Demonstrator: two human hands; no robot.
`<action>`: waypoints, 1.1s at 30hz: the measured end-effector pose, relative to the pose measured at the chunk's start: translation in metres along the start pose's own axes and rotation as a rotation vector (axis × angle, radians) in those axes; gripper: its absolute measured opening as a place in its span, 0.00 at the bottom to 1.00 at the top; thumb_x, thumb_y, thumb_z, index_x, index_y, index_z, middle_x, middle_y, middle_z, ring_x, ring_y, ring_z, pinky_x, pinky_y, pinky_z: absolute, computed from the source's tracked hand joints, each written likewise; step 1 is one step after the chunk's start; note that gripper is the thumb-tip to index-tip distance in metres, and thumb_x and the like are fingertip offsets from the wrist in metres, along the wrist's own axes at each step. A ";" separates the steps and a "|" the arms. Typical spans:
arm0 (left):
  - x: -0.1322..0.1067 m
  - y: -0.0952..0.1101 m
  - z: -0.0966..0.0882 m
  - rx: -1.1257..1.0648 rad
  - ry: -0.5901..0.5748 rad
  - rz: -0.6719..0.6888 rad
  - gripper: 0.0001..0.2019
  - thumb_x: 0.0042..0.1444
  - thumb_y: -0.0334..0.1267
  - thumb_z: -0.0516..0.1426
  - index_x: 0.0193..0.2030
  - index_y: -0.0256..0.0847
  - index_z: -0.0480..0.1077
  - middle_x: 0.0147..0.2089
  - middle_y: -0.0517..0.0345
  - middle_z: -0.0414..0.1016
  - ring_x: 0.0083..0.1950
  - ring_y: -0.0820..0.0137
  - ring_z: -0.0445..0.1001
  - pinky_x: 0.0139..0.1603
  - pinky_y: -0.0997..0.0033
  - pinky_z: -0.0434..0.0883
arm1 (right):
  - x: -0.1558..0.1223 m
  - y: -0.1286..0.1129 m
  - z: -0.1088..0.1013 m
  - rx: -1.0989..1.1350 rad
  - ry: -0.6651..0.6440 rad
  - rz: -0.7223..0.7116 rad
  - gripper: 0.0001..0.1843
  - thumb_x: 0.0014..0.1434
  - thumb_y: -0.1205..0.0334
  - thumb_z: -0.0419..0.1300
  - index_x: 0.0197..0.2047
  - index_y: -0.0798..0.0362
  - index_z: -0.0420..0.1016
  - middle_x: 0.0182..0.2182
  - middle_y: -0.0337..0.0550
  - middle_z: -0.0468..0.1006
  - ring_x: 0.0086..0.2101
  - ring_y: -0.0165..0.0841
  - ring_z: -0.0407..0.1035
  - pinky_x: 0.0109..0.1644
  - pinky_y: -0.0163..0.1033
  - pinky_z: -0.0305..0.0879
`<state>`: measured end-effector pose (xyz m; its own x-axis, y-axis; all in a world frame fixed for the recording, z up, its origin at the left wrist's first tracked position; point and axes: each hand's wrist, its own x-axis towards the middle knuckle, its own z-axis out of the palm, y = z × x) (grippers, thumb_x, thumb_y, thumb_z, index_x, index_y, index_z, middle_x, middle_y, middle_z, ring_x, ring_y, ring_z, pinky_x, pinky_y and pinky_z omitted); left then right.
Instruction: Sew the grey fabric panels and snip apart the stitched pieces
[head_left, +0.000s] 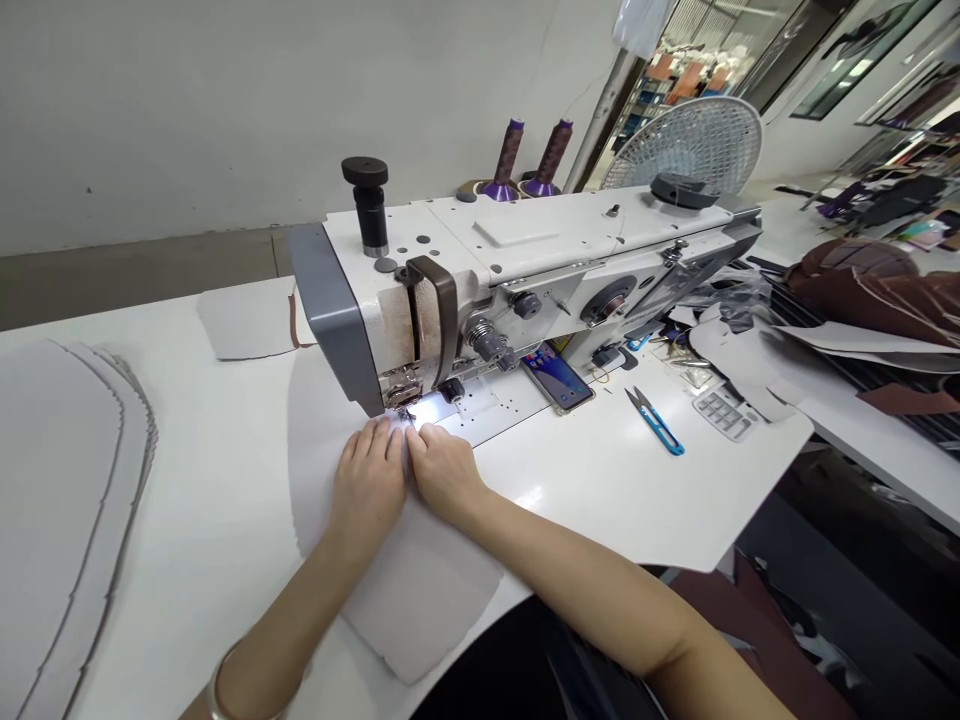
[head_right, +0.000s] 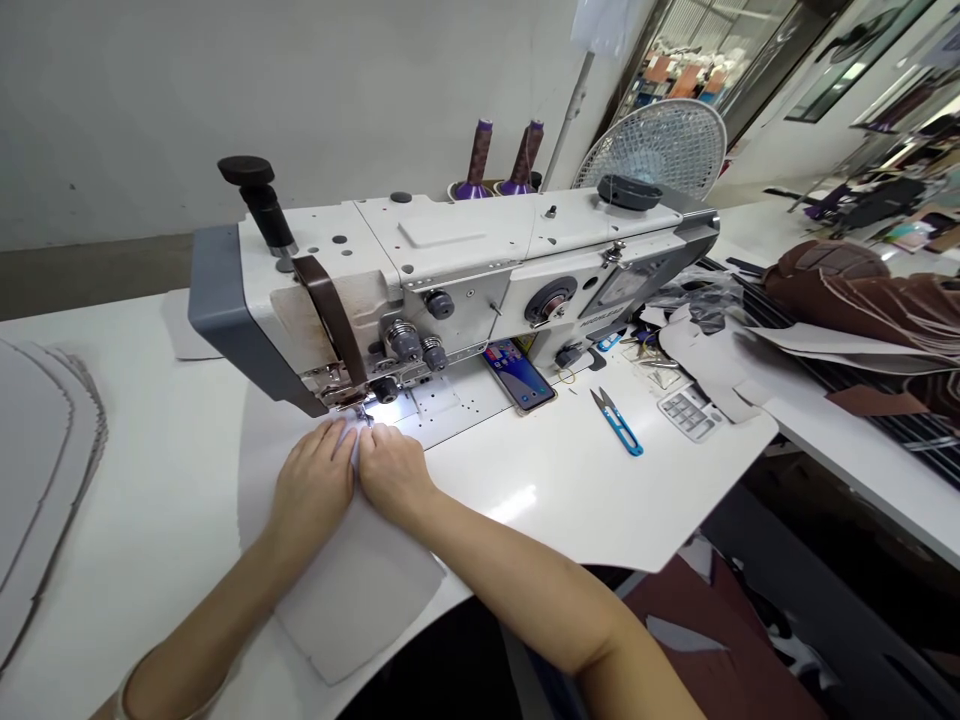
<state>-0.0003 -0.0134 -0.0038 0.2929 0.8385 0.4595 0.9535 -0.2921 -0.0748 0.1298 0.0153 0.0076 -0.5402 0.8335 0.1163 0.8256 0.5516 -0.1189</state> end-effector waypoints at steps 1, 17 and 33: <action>0.000 -0.001 0.001 0.001 0.000 0.001 0.16 0.58 0.27 0.47 0.48 0.27 0.70 0.52 0.38 0.72 0.54 0.52 0.67 0.54 0.54 0.65 | 0.000 0.000 0.000 -0.001 -0.003 0.001 0.07 0.65 0.69 0.47 0.41 0.54 0.65 0.33 0.43 0.68 0.33 0.34 0.62 0.29 0.36 0.54; 0.006 -0.014 0.006 -0.022 -0.154 -0.056 0.21 0.57 0.23 0.42 0.54 0.25 0.66 0.54 0.36 0.70 0.58 0.53 0.65 0.59 0.51 0.60 | -0.003 0.003 0.003 0.014 0.004 0.075 0.08 0.65 0.68 0.48 0.36 0.53 0.65 0.32 0.44 0.68 0.32 0.35 0.61 0.30 0.36 0.54; 0.004 -0.012 0.004 -0.162 -0.071 -0.042 0.20 0.57 0.24 0.43 0.51 0.31 0.69 0.55 0.38 0.68 0.58 0.55 0.64 0.57 0.50 0.63 | -0.006 0.002 0.002 -0.012 -0.006 0.154 0.11 0.67 0.63 0.45 0.34 0.53 0.63 0.30 0.43 0.68 0.31 0.34 0.62 0.26 0.36 0.50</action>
<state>-0.0107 -0.0043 -0.0047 0.2626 0.8802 0.3953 0.9428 -0.3212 0.0890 0.1339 0.0115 0.0047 -0.4076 0.9086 0.0914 0.9008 0.4165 -0.1230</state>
